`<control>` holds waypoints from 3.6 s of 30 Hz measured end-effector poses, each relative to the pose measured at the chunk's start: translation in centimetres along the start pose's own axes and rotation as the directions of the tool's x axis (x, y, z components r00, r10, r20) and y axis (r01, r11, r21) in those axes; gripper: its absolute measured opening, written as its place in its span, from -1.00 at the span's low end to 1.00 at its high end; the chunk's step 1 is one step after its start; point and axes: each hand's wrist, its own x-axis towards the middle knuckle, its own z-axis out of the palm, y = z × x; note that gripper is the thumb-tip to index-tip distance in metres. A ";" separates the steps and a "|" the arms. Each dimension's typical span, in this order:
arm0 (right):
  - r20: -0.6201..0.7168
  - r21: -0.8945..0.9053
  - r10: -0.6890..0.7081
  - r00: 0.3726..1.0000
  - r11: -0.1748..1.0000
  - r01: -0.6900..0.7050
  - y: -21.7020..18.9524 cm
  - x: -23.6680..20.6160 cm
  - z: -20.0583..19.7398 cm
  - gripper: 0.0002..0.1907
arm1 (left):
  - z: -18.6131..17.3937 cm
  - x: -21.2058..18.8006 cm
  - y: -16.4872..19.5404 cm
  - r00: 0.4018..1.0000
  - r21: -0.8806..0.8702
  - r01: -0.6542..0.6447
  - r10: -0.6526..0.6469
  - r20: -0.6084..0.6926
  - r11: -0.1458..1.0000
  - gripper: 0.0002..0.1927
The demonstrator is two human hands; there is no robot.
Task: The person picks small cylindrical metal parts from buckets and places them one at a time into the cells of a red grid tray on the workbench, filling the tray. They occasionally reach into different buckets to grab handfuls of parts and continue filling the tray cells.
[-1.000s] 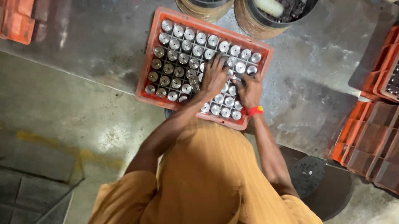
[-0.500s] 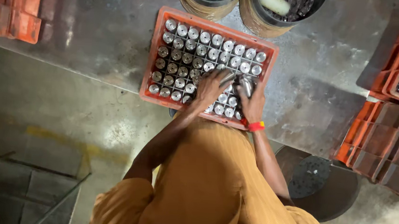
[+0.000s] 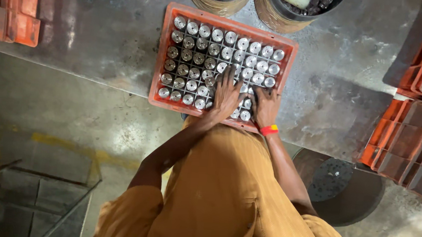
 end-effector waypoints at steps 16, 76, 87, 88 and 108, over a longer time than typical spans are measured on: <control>0.388 0.910 0.397 0.832 -0.308 -0.278 2.4 -3.0 -0.2 -0.64 | -1.3 0.0 0.3 0.780 -0.631 0.624 -0.314 0.541 0.461 -0.35; 0.044 0.272 0.074 0.996 0.959 -0.083 -1.1 -5.9 -3.8 -0.70 | -3.7 -6.3 -1.5 0.906 -0.223 -0.411 0.423 0.011 0.884 -0.71; 0.091 -0.247 0.297 0.950 0.931 -0.268 0.1 -6.9 -0.3 -0.50 | 0.5 2.8 5.0 0.934 0.018 -0.168 0.154 0.321 0.986 -0.57; 0.089 -0.223 0.317 0.944 0.930 -0.292 0.2 -6.9 0.4 -0.52 | 0.9 3.3 5.3 0.933 0.017 -0.193 0.178 0.312 0.981 -0.59; 0.082 0.380 0.624 0.777 0.701 -0.603 -3.9 -8.5 -1.4 -0.51 | -1.0 1.9 1.9 0.896 -0.482 0.123 0.111 0.429 0.868 -0.49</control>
